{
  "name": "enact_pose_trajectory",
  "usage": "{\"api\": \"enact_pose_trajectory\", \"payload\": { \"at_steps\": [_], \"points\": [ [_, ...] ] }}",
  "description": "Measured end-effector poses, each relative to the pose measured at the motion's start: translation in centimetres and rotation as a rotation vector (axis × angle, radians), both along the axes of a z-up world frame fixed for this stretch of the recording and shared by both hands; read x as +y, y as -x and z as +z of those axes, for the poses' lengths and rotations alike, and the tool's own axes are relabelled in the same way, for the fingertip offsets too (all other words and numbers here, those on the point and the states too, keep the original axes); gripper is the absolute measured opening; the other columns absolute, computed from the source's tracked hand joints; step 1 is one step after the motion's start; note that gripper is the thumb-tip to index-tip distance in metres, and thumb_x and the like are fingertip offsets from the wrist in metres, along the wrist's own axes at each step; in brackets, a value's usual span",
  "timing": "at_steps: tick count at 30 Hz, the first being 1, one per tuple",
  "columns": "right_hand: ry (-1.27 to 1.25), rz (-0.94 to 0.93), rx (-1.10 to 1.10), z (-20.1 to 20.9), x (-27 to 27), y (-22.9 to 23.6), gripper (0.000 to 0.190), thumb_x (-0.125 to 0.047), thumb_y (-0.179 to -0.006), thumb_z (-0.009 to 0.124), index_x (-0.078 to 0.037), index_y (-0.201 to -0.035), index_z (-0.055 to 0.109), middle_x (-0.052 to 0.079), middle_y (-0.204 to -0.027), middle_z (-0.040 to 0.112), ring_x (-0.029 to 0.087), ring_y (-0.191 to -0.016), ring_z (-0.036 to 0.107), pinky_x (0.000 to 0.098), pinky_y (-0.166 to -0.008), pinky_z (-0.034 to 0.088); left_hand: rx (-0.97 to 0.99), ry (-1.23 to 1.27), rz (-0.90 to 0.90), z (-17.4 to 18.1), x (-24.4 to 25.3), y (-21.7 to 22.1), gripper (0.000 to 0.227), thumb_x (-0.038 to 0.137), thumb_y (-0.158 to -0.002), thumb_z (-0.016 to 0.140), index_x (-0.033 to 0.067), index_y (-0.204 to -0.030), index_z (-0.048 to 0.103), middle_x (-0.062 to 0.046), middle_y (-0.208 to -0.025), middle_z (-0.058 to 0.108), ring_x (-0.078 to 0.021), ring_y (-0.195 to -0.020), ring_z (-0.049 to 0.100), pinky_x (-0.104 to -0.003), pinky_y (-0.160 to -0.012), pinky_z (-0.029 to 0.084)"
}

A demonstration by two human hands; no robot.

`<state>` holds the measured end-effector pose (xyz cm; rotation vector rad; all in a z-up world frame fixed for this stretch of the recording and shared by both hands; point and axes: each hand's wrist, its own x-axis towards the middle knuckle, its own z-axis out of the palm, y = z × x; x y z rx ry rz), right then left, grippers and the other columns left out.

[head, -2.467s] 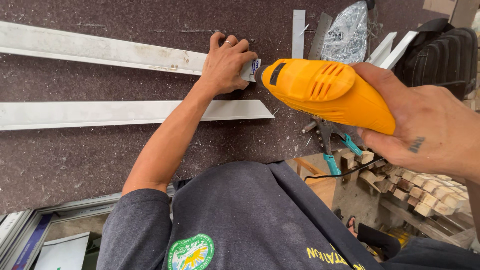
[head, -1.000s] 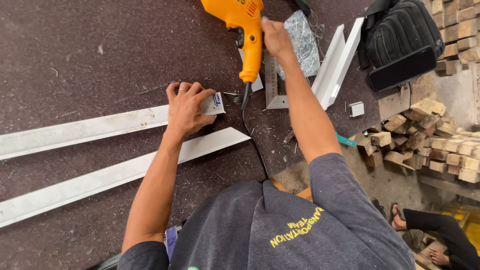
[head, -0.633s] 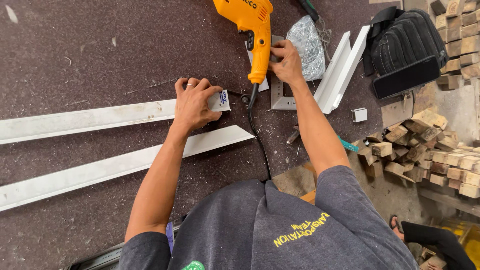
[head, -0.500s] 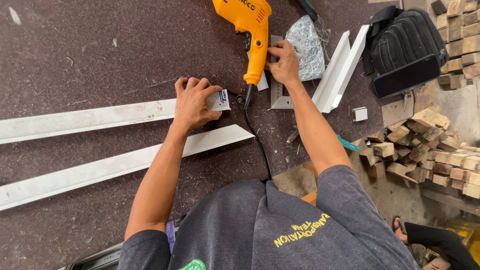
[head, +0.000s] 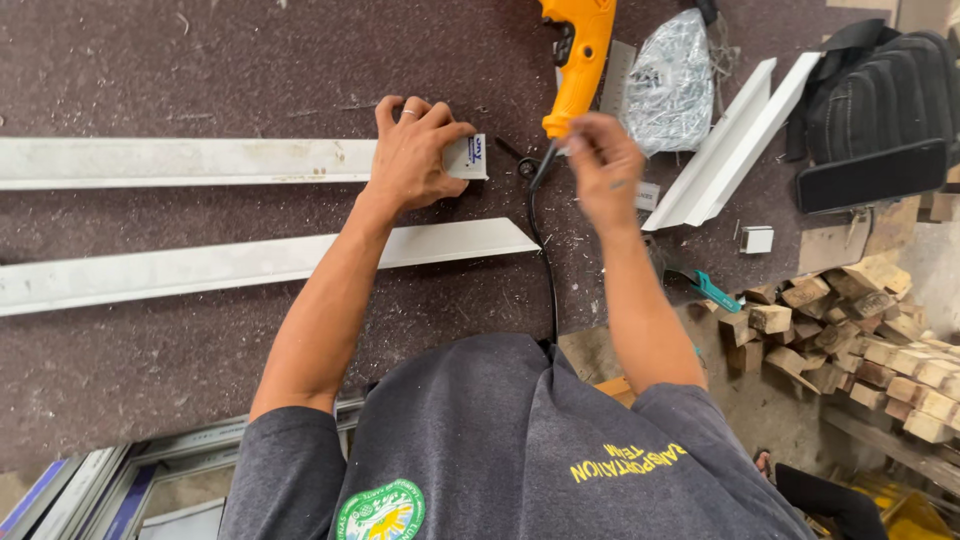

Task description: The person assembles white aluminum window frame components on a workbench. They use a yellow drill to create pilot holes in the frame ends and a teal manual rivet gun to secure the joints. The person repeatedly switches between the drill and the rivet gun to fasten multiple sections of the frame.

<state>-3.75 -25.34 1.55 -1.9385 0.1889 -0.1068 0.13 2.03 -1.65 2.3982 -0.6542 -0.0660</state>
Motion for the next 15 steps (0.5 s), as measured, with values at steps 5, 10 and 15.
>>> {"api": "enact_pose_trajectory", "payload": {
  "at_steps": [5,10,15],
  "points": [
    [0.360,0.383,-0.451,-0.7,6.4,0.6,0.010,-0.004,-0.092,0.077,-0.006,-0.100,0.071,0.004,-0.101,0.074,0.021,-0.091,0.067,0.0352,-0.080,0.055,-0.024,0.041,-0.001,-0.1,0.2,0.1,0.070,0.031,-0.053,0.091,0.0207,-0.121,0.074,0.000,-0.108,0.065,-0.0273,-0.119,0.054,-0.056,-0.114,0.021],
    [0.529,0.437,-0.479,-0.7,7.5,-0.1,0.009,-0.005,-0.089,0.079,-0.006,-0.095,0.072,0.003,-0.094,0.070,0.025,-0.088,0.062,0.0361,-0.079,0.052,-0.025,0.035,0.005,-0.2,0.1,0.1,0.070,0.031,-0.051,0.091,0.0205,-0.119,0.075,-0.001,-0.106,0.065,-0.0277,-0.117,0.056,-0.056,-0.114,0.021],
    [0.668,0.502,-0.463,-1.0,7.8,-0.6,0.009,-0.006,-0.087,0.080,-0.008,-0.091,0.073,0.002,-0.092,0.069,0.024,-0.090,0.061,0.0378,-0.080,0.050,-0.030,0.044,0.008,-0.4,0.2,0.1,0.068,0.032,-0.054,0.091,0.0204,-0.119,0.075,-0.001,-0.106,0.065,-0.0278,-0.117,0.055,-0.056,-0.115,0.021]
  ]
}}
